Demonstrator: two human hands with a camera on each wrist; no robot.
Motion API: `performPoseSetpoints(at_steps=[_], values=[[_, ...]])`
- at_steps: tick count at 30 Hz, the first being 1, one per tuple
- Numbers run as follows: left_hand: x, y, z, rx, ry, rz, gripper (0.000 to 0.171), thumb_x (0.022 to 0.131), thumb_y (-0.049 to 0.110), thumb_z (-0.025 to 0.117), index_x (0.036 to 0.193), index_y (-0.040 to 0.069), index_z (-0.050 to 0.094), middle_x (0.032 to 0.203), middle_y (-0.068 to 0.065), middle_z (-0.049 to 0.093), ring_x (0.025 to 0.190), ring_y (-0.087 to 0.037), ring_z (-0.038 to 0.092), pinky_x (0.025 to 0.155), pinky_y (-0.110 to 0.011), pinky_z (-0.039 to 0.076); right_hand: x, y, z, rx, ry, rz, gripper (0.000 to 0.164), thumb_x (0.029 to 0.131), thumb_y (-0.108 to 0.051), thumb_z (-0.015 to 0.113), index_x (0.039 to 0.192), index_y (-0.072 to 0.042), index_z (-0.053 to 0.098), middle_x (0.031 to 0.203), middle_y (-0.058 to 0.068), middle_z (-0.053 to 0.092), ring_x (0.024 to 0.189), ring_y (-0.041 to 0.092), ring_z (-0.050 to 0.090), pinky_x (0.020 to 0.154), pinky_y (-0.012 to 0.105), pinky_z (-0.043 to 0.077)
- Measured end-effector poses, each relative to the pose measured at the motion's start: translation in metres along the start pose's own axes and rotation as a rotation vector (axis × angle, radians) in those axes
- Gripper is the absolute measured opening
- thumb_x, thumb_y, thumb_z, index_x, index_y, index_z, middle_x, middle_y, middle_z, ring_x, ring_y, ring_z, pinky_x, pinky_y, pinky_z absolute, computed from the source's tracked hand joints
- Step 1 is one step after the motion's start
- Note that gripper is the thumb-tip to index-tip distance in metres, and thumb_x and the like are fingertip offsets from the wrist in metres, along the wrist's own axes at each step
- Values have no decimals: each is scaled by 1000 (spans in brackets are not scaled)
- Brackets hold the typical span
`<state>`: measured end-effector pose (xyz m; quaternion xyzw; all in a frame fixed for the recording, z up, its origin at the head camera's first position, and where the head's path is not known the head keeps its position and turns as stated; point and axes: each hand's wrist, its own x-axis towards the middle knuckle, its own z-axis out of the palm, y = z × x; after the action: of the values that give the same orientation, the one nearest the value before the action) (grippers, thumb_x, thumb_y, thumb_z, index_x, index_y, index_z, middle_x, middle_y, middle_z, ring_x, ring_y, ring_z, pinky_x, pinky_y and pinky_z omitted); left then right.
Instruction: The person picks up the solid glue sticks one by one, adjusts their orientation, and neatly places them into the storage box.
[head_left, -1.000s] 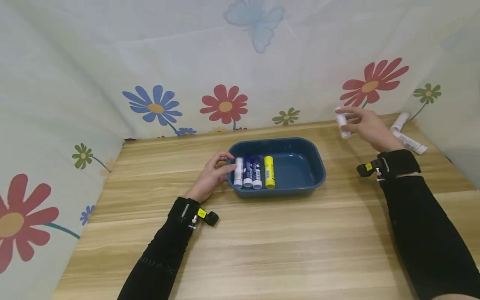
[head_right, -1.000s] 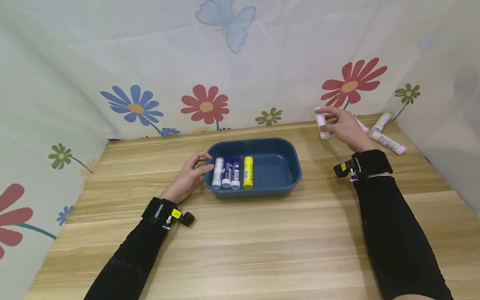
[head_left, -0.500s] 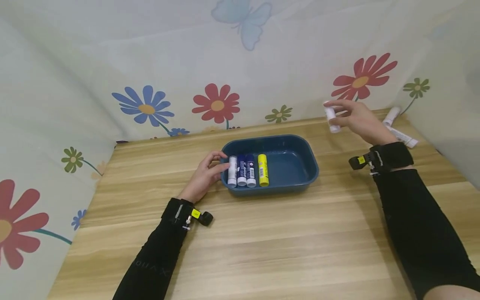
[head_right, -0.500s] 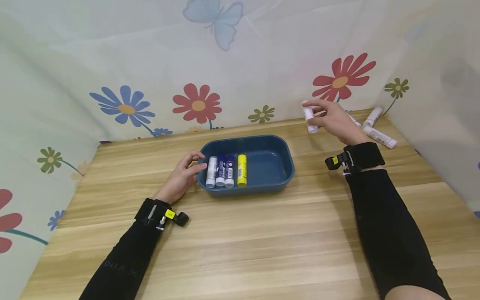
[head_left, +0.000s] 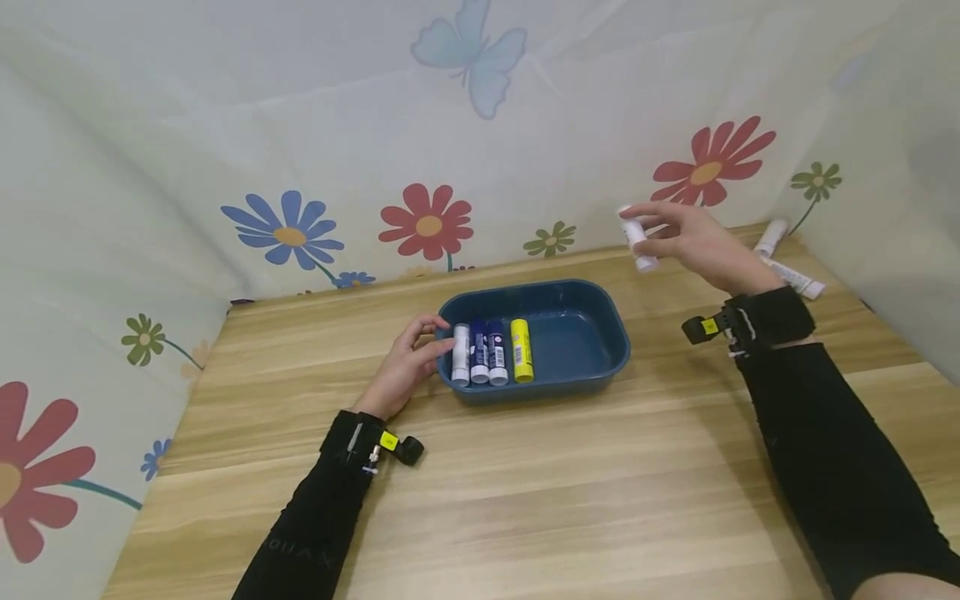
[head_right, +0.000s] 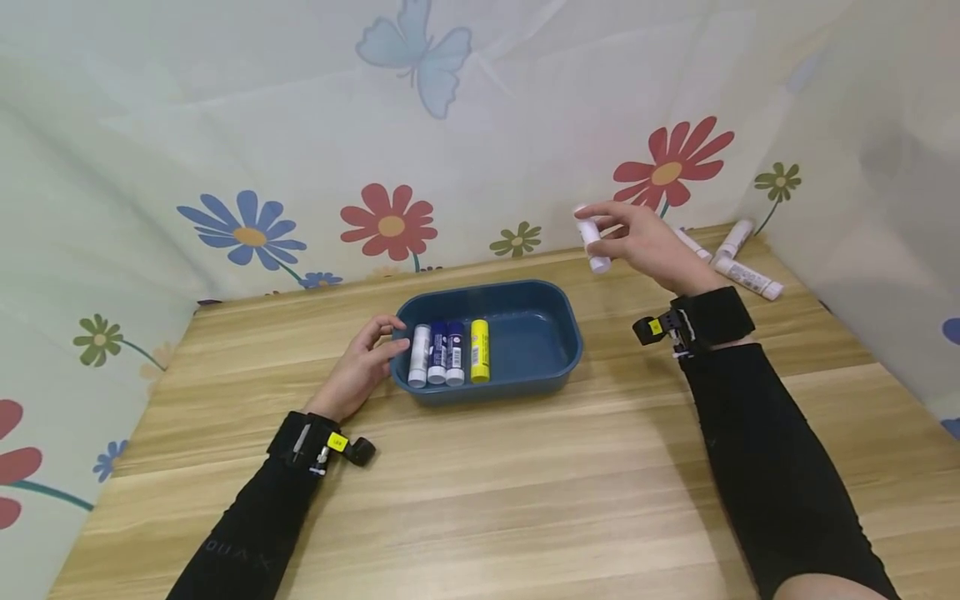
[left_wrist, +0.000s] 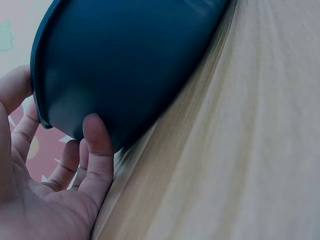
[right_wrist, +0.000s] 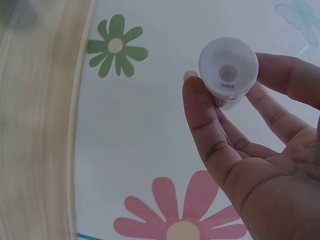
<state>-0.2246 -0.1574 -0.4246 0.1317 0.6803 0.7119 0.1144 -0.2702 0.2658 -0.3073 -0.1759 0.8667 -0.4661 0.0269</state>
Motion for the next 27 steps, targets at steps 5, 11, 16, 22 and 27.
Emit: performPoseSetpoints(at_steps=[5,11,16,22,27], values=[[-1,-3,1,-12,0,4,38,87,27,64,118,13,46,125,-12,36,108,-31,45,77,-33,49,-2,-7,4,1,-13,-27,51,88,-21,63,136,-21,43,127,14,44,102,27,51,73,22,49],[-1,-1,1,-16,2,0,40,87,28,65,118,12,46,126,-11,36,109,-31,45,78,-33,49,-2,-14,6,1,-31,-35,51,88,-24,63,135,-22,44,125,10,46,102,26,51,74,25,50],[2,-2,1,-10,-6,5,37,88,26,63,119,13,45,126,-11,36,109,-32,45,79,-34,49,-4,-20,6,-31,-36,-43,50,88,-27,63,134,-26,45,123,7,47,102,24,52,77,28,50],[3,-4,1,-16,-11,9,36,88,25,63,118,13,45,126,-12,36,109,-32,44,79,-36,49,-7,-29,9,-37,-43,-55,48,87,-27,63,132,-28,46,120,7,49,100,23,53,76,26,49],[1,-3,1,-15,1,2,36,88,26,63,117,14,46,126,-12,37,109,-31,44,78,-35,49,-6,-35,14,-32,-69,-73,48,88,-28,63,132,-28,46,120,6,49,100,22,54,77,27,49]])
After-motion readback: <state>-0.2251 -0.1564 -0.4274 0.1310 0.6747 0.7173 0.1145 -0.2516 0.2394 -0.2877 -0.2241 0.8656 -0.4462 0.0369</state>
